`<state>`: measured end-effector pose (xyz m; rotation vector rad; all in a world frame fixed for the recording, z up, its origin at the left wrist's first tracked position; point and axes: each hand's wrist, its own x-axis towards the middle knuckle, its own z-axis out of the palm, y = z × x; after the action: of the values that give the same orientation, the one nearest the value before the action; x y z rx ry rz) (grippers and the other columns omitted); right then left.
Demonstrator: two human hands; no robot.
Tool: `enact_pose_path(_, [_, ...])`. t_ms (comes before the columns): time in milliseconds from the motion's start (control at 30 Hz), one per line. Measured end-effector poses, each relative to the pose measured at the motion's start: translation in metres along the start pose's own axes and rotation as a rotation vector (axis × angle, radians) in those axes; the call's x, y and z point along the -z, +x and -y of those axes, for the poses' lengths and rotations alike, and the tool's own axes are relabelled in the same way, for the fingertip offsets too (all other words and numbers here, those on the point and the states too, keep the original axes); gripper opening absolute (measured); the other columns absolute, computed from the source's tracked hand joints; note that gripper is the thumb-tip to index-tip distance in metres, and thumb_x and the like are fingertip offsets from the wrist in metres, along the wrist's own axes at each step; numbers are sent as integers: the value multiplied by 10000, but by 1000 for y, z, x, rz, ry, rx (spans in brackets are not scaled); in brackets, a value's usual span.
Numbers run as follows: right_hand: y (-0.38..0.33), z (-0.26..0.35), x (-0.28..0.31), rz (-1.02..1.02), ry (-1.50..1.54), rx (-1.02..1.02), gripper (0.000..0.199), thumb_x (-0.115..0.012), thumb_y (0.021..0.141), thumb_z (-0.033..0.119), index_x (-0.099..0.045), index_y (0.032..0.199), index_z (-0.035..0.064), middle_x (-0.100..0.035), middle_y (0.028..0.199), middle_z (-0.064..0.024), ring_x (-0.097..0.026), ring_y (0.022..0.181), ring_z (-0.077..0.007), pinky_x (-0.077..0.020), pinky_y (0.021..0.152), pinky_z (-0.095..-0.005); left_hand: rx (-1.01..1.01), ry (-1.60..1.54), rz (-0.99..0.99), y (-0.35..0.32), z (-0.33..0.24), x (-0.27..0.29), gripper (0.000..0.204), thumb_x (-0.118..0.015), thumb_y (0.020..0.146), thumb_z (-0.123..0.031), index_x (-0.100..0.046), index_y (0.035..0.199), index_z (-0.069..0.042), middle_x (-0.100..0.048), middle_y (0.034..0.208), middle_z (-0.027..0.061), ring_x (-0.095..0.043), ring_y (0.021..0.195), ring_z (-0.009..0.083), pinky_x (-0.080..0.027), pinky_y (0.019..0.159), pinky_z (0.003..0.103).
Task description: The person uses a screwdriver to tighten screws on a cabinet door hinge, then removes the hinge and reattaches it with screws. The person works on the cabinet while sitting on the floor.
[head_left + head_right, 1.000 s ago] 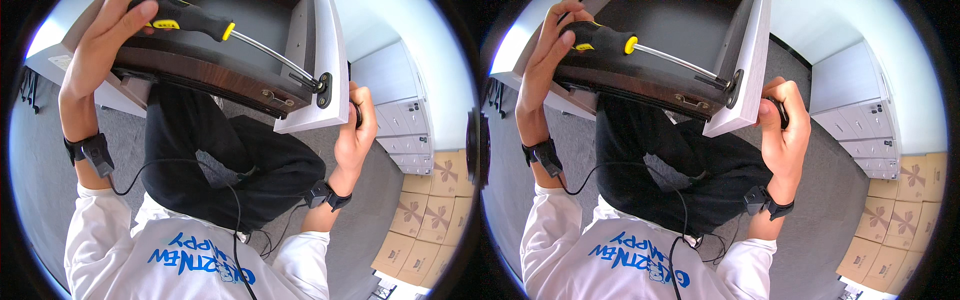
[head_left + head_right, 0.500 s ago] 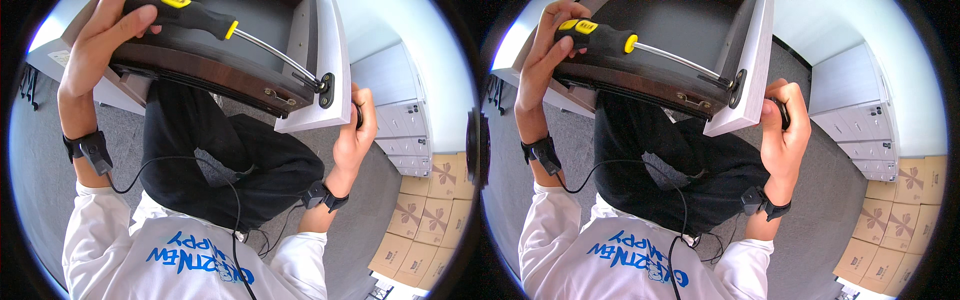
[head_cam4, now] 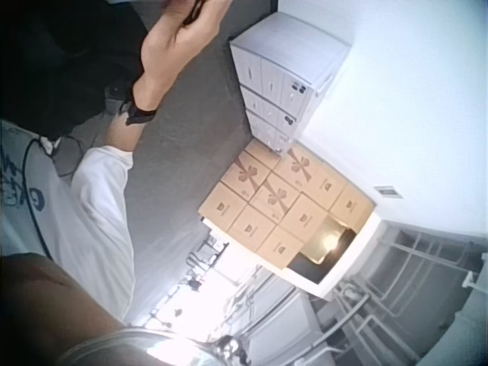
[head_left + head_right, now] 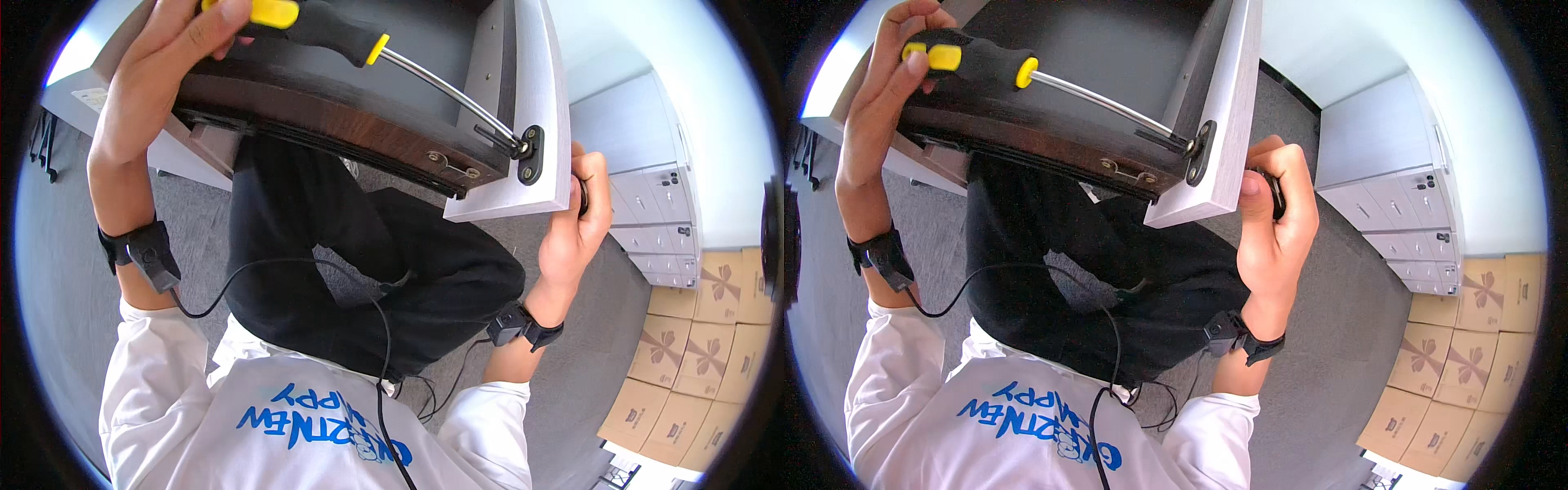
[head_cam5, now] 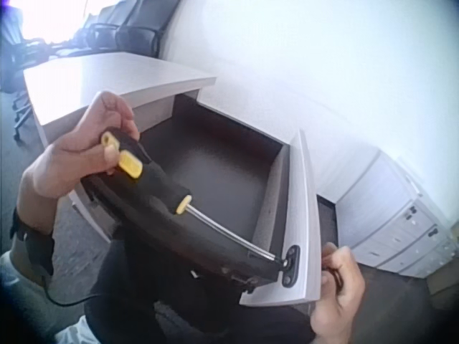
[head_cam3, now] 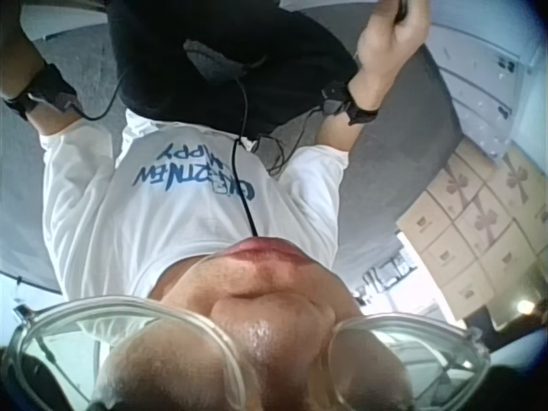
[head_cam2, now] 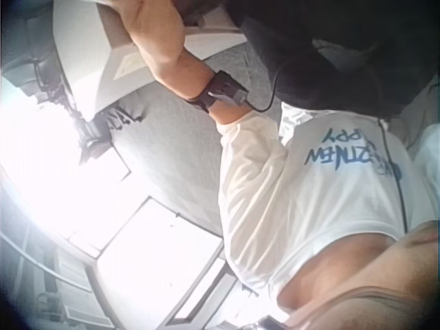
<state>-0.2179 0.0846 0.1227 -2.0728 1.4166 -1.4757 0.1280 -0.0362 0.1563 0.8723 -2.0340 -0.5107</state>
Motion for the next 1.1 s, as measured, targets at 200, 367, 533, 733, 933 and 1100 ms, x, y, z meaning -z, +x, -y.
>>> enact_pose_path(200, [1, 2, -2, -2, 7, 8, 155, -489, 1025, 115, -477, 912, 10, -494, 919, -29, -402, 853, -103, -349, 809, -243, -5, 38, 165, 10, -11, 2, 431, -611, 981, -347, -383, 1263, -114, -471, 1038, 31, -501, 917, 125, -443, 834, 195])
enact_pose_path(367, [0, 4, -3, -7, 0, -8, 132, -473, 1011, 84, -471, 903, 10, -493, 923, -36, -400, 857, -106, -346, 816, -243, -73, -186, -22, 4, -11, -11, 400, -593, 1001, -388, -400, 1224, -118, -483, 983, 35, -522, 894, 133, -479, 824, 207])
enact_pose_path(533, [0, 4, -5, -24, -15, -15, 114, -462, 1004, 65, -461, 906, 7, -491, 929, -40, -391, 853, -107, -338, 818, -237, -9, 36, 88, 1, -4, -3, 423, -667, 939, -282, -397, 1224, -124, -457, 1058, 58, -528, 902, 137, -496, 818, 199])
enact_pose_path(733, [-2, 5, -4, -20, 18, -34, 102, -445, 1004, 45, -460, 913, 1, -475, 938, -38, -380, 858, -105, -324, 820, -233, -189, -118, 5, 4, 11, -7, 381, -667, 948, -242, -404, 1192, -113, -444, 1080, 65, -555, 876, 149, -504, 759, 196])
enact_pose_path(933, [0, -2, -6, -64, 74, 5, 201, -536, 1016, 152, -486, 888, 4, -488, 868, -39, -400, 798, -108, -333, 746, -250, -113, 1, 196, 6, 14, 11, 404, -668, 973, -343, -409, 1171, -105, -504, 936, 41, -559, 795, 152, -497, 736, 201])
enact_pose_path(1100, [-5, -4, -4, -24, 71, -34, 145, -460, 1035, 115, -489, 965, -8, -514, 1016, -55, -414, 881, -98, -351, 833, -236, -208, 100, 91, 6, 19, 3, 397, -637, 989, -385, -420, 1173, -108, -508, 916, 34, -545, 738, 147, -493, 728, 201])
